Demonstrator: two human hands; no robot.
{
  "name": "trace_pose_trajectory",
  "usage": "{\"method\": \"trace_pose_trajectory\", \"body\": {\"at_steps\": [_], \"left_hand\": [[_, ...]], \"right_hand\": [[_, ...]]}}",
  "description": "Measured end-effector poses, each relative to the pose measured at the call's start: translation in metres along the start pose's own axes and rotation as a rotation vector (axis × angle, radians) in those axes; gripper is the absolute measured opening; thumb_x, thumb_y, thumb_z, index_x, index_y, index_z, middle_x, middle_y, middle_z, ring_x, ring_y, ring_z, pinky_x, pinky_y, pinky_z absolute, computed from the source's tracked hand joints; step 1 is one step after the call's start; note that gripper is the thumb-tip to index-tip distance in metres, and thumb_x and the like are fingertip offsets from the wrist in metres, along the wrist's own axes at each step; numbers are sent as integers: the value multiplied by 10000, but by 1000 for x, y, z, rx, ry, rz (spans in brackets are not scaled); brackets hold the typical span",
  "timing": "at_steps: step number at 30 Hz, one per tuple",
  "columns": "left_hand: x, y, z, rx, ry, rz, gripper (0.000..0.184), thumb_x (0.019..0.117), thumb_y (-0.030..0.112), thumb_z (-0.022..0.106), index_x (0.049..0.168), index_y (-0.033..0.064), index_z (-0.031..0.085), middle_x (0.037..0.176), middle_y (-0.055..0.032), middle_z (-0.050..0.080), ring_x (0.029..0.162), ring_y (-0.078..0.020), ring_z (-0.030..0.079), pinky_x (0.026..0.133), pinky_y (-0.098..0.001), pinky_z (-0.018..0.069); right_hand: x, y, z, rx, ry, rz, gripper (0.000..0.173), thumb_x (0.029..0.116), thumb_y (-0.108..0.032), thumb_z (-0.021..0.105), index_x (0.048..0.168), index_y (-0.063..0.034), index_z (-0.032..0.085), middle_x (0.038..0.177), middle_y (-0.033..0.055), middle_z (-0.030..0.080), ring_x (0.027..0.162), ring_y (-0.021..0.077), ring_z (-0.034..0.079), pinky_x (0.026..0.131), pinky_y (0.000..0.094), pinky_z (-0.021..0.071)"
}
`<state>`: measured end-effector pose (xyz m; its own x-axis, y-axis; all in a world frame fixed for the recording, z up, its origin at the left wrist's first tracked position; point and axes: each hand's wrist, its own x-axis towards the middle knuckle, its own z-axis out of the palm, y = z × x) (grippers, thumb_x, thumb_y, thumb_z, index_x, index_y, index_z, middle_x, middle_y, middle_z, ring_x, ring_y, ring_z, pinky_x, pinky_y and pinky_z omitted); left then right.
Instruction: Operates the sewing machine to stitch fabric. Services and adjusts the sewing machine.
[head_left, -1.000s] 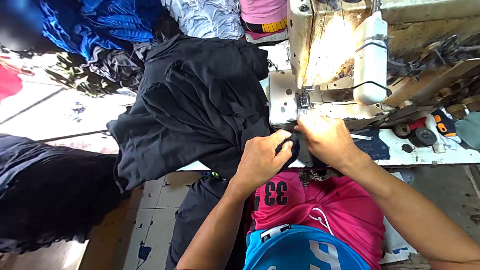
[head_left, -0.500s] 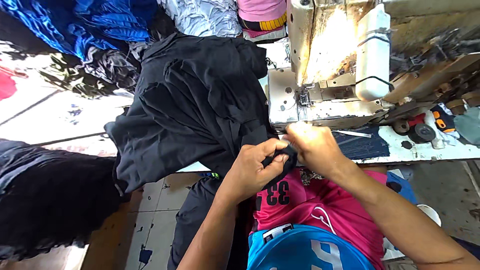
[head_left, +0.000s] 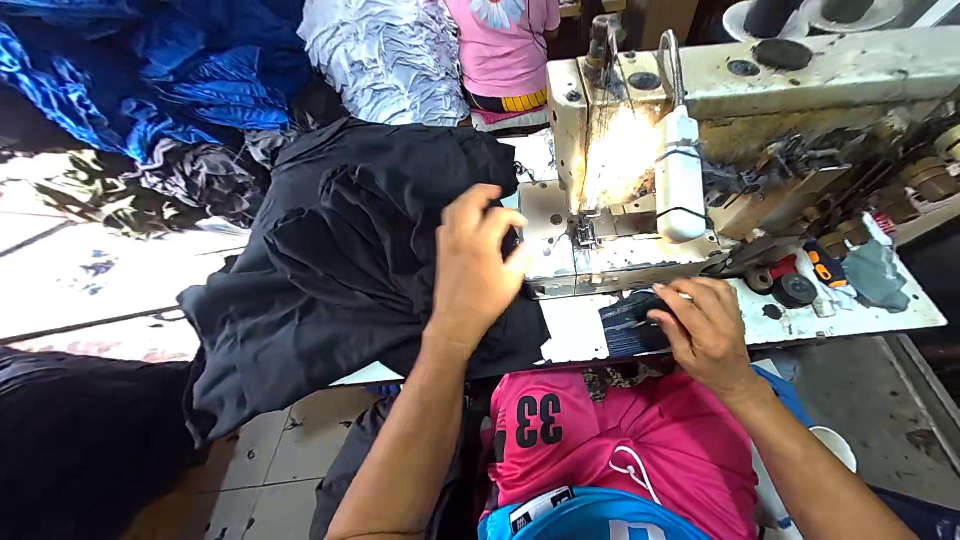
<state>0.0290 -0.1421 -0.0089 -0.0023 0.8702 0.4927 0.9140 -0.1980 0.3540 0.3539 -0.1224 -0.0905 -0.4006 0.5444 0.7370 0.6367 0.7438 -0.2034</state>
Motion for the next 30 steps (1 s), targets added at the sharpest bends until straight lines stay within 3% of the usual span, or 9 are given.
{"method": "trace_pose_trajectory", "body": {"at_steps": [4, 8, 11, 13, 17, 23, 25, 27, 30], "left_hand": [[14, 3, 56, -220, -125, 20, 414, 841, 501, 793, 1073, 179, 674, 1547, -99, 440, 1442, -352, 395, 1076, -620, 423], [33, -40, 62, -353, -97, -103, 377, 959, 411, 679, 1159, 94, 645, 1537, -144, 451, 1425, -276, 447, 1106, -505, 463], [19, -60, 57, -467, -73, -317, 411, 1054, 390, 554, 1350, 105, 566, 1148, -96, 679, 835, -174, 696, 705, -380, 611], [1, -75, 58, -695, -98, -218, 281, 1069, 264, 551, 1260, 74, 631, 768, -61, 651, 552, -126, 552, 496, -275, 469], [0, -91, 53, -806, -150, -52, 106, 989, 131, 673, 1018, 42, 723, 715, 21, 658, 570, -42, 546, 530, -199, 455], [7, -83, 63, -416, -100, -420, 147, 980, 279, 700, 977, 145, 760, 751, 10, 684, 656, -104, 608, 635, -345, 507], [10, -79, 65, -304, -161, -412, 182, 968, 196, 681, 1124, 155, 765, 1043, -48, 740, 912, -179, 701, 840, -463, 576], [11, -76, 62, -246, -120, -343, 397, 945, 62, 623, 1334, 130, 661, 1312, -131, 646, 1065, -257, 674, 902, -486, 569], [7, -72, 45, -201, 90, -277, 452, 954, 23, 536, 1397, 87, 601, 1431, -181, 556, 1188, -284, 632, 931, -451, 571]], "right_hand": [[74, -2, 2, -54, -165, -17, 372, 1021, -282, 589, 1341, -116, 681, 1324, 139, 638, 1254, 352, 560, 1047, 528, 459], [118, 31, 30, 34, -534, -10, 469, 1073, -417, 441, 1491, -247, 566, 1520, 87, 519, 1455, 298, 413, 1214, 524, 309], [129, 43, 42, 81, -577, -75, 455, 1075, -419, 410, 1438, -246, 624, 1432, 62, 610, 1399, 285, 487, 1201, 519, 316], [128, 44, 46, 62, -567, -68, 469, 1079, -444, 386, 1435, -256, 626, 1425, 45, 622, 1396, 280, 496, 1198, 523, 325], [131, 44, 52, -18, -638, -17, 476, 1103, -394, 329, 1443, -212, 609, 1423, 72, 620, 1368, 338, 513, 1170, 588, 330], [151, 49, 80, -88, -701, 107, 526, 1109, -403, 333, 1093, -40, 714, 1127, 214, 706, 1146, 406, 654, 948, 653, 482], [155, 49, 88, -95, -707, 162, 525, 1106, -390, 334, 1113, -26, 712, 1161, 233, 698, 1183, 426, 635, 959, 673, 465], [162, 41, 72, -42, -726, 144, 504, 1113, -364, 358, 1147, -4, 708, 1191, 246, 689, 1211, 427, 621, 996, 649, 457], [167, 27, 11, 297, -718, 191, 402, 1109, -232, 434, 1227, 74, 667, 1263, 270, 651, 1245, 363, 593, 1092, 517, 408]]}}
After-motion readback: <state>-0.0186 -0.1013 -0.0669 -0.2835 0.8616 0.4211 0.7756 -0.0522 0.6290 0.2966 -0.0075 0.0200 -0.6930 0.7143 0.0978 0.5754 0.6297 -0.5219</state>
